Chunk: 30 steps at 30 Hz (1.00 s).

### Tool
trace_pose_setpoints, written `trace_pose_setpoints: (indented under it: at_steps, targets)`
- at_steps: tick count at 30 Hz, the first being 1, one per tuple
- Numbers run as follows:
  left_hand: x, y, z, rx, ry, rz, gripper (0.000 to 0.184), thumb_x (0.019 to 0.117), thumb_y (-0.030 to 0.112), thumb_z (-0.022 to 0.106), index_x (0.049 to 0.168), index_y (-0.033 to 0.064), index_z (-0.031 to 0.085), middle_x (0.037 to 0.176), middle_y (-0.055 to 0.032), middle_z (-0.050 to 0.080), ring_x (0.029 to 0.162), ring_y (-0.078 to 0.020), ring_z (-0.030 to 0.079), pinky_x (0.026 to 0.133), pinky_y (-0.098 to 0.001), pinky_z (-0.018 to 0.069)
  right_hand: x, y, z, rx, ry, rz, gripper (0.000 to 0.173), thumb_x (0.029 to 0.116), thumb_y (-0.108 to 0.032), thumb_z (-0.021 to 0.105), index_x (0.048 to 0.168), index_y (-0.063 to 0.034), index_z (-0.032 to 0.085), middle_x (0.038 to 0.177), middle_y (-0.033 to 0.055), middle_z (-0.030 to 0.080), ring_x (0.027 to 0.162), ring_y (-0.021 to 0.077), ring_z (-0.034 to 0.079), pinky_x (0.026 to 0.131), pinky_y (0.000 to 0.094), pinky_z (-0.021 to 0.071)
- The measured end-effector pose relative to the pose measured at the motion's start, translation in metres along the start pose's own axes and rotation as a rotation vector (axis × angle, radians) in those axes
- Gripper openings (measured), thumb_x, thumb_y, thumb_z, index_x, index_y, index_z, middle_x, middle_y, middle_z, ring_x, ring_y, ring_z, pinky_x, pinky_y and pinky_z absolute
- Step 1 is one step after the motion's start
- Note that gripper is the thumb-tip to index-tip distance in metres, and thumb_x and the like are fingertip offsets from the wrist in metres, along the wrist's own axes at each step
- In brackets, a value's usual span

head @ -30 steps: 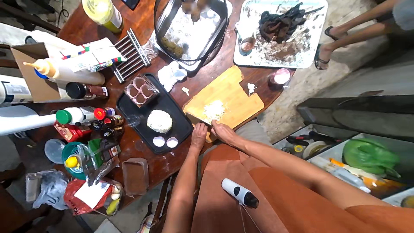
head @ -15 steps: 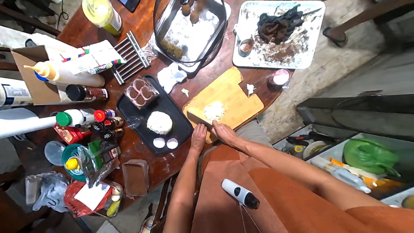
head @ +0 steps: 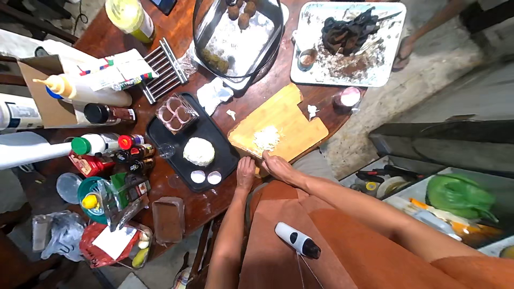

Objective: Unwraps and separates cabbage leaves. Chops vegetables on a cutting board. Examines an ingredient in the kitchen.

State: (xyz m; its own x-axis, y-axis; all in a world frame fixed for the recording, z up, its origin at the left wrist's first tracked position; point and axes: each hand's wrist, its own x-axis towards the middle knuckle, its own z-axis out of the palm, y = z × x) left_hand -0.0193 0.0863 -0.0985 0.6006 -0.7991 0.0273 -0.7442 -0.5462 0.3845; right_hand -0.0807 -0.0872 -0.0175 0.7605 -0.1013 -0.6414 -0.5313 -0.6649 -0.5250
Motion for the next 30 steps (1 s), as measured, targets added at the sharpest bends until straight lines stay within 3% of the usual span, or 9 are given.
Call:
trace_pose_setpoints:
  at_steps: [4,9,14,18,23,25,27,30]
  targets:
    - [-0.005,0.003,-0.002,-0.049,0.014,-0.085,0.024,0.0966,0.007,0.056,0.111,0.0037,0.075,0.123,-0.0140,0.070,0.121,-0.0300,0.065,0.107,-0.0437,0.0499,0.003,0.012,-0.001,0.023,-0.005,0.020,0.031,0.1087,-0.027,0.038,0.123,-0.0044,0.054,0.094,0.0197,0.069,0.094,0.0395,0.071,0.079,0.0550,0.0567]
    - [-0.006,0.006,-0.007,-0.114,0.048,-0.126,0.024,0.0947,0.005,0.057,0.109,0.0051,0.075,0.120,-0.0130,0.071,0.120,-0.0289,0.064,0.106,-0.0413,0.0503,0.003,0.026,-0.013,0.094,0.079,0.097,0.029,0.1092,-0.029,0.040,0.120,-0.0061,0.055,0.089,0.0172,0.067,0.089,0.0366,0.071,0.077,0.0540,0.0569]
    - [0.007,0.011,-0.016,-0.209,0.074,-0.201,0.023,0.0942,0.003,0.056,0.106,0.0050,0.076,0.117,-0.0117,0.071,0.117,-0.0271,0.065,0.104,-0.0395,0.0519,-0.005,0.035,-0.030,0.297,0.100,0.057,0.032,0.1089,-0.032,0.046,0.119,-0.0035,0.059,0.086,0.0161,0.066,0.082,0.0321,0.068,0.078,0.0524,0.0555]
    - [0.016,0.012,-0.019,-0.259,0.114,-0.247,0.024,0.0943,0.001,0.056,0.107,0.0049,0.075,0.116,-0.0107,0.071,0.115,-0.0255,0.065,0.102,-0.0384,0.0527,-0.013,0.037,-0.045,0.387,0.163,0.123,0.034,0.1087,-0.036,0.047,0.117,-0.0052,0.059,0.081,0.0139,0.063,0.074,0.0287,0.065,0.070,0.0498,0.0546]
    - [0.031,0.026,-0.036,-0.222,0.338,-0.129,0.028,0.0913,-0.001,0.055,0.107,0.0067,0.077,0.115,-0.0118,0.072,0.112,-0.0273,0.067,0.101,-0.0396,0.0532,-0.022,0.040,-0.058,0.019,0.211,0.038,0.034,0.1065,-0.031,0.044,0.120,-0.0037,0.057,0.085,0.0169,0.068,0.083,0.0372,0.071,0.074,0.0556,0.0563]
    - [0.036,0.032,-0.046,-0.186,0.399,-0.054,0.026,0.0906,0.001,0.057,0.106,0.0077,0.077,0.115,-0.0123,0.072,0.113,-0.0288,0.066,0.103,-0.0411,0.0519,-0.030,0.035,-0.063,-0.115,0.210,-0.013,0.032,0.1041,-0.027,0.049,0.122,-0.0023,0.057,0.092,0.0193,0.070,0.087,0.0405,0.071,0.074,0.0572,0.0561]
    - [0.039,0.035,-0.057,-0.168,0.354,0.017,0.026,0.0906,0.004,0.056,0.105,0.0076,0.077,0.114,-0.0121,0.072,0.113,-0.0294,0.066,0.103,-0.0433,0.0509,-0.036,0.031,-0.064,-0.182,0.201,-0.063,0.029,0.1027,-0.025,0.053,0.119,-0.0019,0.059,0.097,0.0203,0.070,0.087,0.0411,0.072,0.073,0.0575,0.0563]
    - [0.046,0.038,-0.065,-0.163,0.050,0.060,0.026,0.0956,0.010,0.050,0.106,0.0081,0.074,0.116,-0.0092,0.071,0.118,-0.0264,0.064,0.104,-0.0433,0.0505,-0.039,0.033,-0.058,-0.236,0.187,-0.155,0.026,0.1022,-0.023,0.055,0.116,-0.0008,0.059,0.097,0.0222,0.069,0.086,0.0422,0.071,0.071,0.0573,0.0566]
